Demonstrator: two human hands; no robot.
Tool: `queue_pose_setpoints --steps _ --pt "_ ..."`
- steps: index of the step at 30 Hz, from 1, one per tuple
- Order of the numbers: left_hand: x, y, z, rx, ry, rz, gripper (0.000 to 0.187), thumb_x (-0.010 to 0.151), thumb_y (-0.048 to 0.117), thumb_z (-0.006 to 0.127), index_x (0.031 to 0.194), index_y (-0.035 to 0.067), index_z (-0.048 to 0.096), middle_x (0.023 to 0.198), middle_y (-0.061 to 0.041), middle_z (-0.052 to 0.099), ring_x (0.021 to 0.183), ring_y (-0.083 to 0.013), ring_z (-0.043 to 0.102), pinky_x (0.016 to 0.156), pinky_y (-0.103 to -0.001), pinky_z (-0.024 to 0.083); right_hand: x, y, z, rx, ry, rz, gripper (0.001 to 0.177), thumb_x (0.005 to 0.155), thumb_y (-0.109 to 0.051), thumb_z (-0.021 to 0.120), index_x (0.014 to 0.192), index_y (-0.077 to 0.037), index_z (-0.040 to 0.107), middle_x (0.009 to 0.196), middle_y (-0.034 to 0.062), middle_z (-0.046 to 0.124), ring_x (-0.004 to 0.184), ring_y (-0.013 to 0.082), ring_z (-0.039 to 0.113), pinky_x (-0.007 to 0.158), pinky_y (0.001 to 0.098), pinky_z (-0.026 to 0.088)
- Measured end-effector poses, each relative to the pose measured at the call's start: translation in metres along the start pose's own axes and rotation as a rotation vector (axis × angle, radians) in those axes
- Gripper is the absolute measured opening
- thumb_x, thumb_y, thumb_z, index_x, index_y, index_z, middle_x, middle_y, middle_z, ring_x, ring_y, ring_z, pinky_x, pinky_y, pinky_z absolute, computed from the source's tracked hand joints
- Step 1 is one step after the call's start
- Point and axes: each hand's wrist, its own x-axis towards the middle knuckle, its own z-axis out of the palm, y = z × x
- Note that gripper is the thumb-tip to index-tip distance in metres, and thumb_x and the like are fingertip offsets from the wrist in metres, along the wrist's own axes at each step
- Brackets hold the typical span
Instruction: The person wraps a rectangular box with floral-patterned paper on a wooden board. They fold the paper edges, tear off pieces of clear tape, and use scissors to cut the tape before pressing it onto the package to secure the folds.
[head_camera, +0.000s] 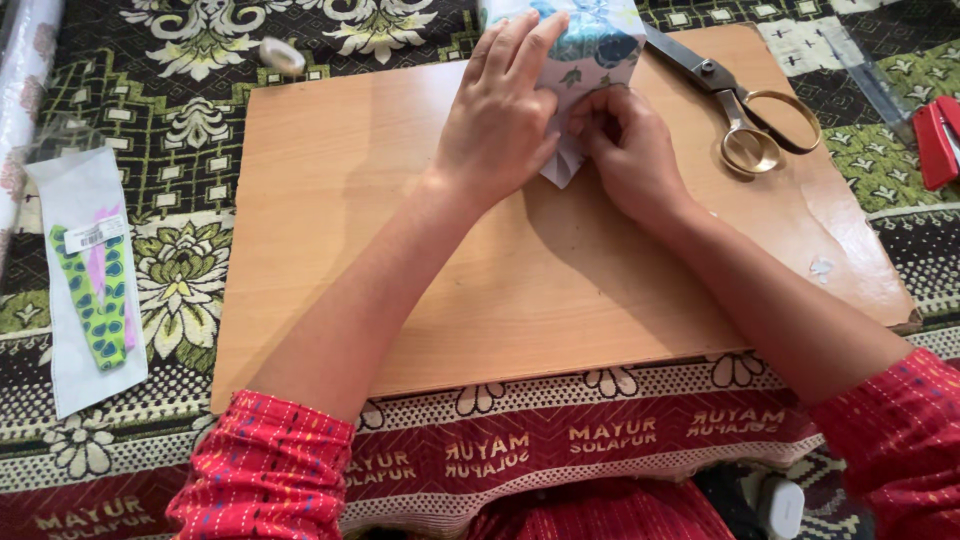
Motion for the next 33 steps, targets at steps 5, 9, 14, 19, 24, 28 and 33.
queue_pose_setpoints --steps 5,9,14,19,24,28,33 --pt "0.000 0.004 0.008 0.071 0.046 -0.008 0.020 0.086 0.017 0.081 0.085 0.000 0.070 0.161 -0.017 0.040 0.151 -0.0379 0.034 0.130 -0.052 0.024 0.002 0.002 0.002 0.034 0.005 0.008 0.009 0.099 0.001 0.066 0.107 0.000 0.064 0.103 0.0032 0.061 0.090 0.0105 0.058 0.083 0.0262 0.051" --pt "0.000 0.006 0.012 0.122 0.074 -0.023 0.015 0.087 0.011 0.077 0.081 0.000 0.069 0.160 -0.016 0.042 0.150 -0.0366 0.036 0.131 -0.050 0.025 0.001 0.002 0.003 0.070 0.006 0.033 0.006 0.102 -0.002 0.066 0.107 -0.001 0.063 0.103 0.0029 0.060 0.091 0.0107 0.058 0.083 0.0266 0.052" --pt "0.001 0.008 0.014 0.111 0.114 -0.034 0.018 0.090 0.014 0.075 0.081 -0.001 0.068 0.158 -0.016 0.044 0.149 -0.0362 0.037 0.131 -0.051 0.026 0.002 0.000 0.004 -0.002 0.036 0.005 0.008 0.099 0.001 0.066 0.107 -0.001 0.065 0.103 0.0050 0.061 0.089 0.0126 0.058 0.083 0.0278 0.051" --pt "0.002 0.009 0.013 0.126 0.121 -0.038 0.013 0.092 0.012 0.072 0.085 0.001 0.067 0.156 -0.015 0.047 0.148 -0.0348 0.040 0.130 -0.049 0.028 0.001 -0.001 0.006 -0.043 0.067 -0.012 0.012 0.096 0.003 0.066 0.107 -0.002 0.065 0.102 0.0055 0.063 0.088 0.0132 0.059 0.083 0.0280 0.052" --pt "0.003 0.009 0.014 0.165 0.136 -0.043 0.011 0.094 0.009 0.069 0.086 0.002 0.067 0.156 -0.013 0.048 0.147 -0.0326 0.042 0.130 -0.048 0.029 0.002 -0.002 0.007 -0.051 0.077 -0.013 0.012 0.096 0.004 0.064 0.107 -0.002 0.066 0.102 0.0061 0.064 0.089 0.0139 0.061 0.083 0.0281 0.052" --pt "0.003 0.010 0.015 0.215 0.124 -0.043 0.011 0.097 0.008 0.067 0.087 0.003 0.066 0.154 -0.013 0.050 0.146 -0.0312 0.044 0.129 -0.047 0.030 0.000 -0.006 0.007 -0.076 0.106 -0.044 0.007 0.099 0.002 0.066 0.106 -0.001 0.066 0.100 0.0074 0.065 0.086 0.0157 0.062 0.080 0.0297 0.053" --pt "0.004 0.011 0.014 0.246 0.133 -0.040 0.003 0.098 0.005 0.063 0.096 0.004 0.065 0.153 -0.012 0.050 0.146 -0.0302 0.044 0.129 -0.047 0.030 0.003 -0.016 0.007 -0.177 0.177 -0.098 0.007 0.097 -0.001 0.070 0.104 -0.001 0.066 0.096 0.0106 0.067 0.081 0.0190 0.066 0.075 0.0337 0.055"
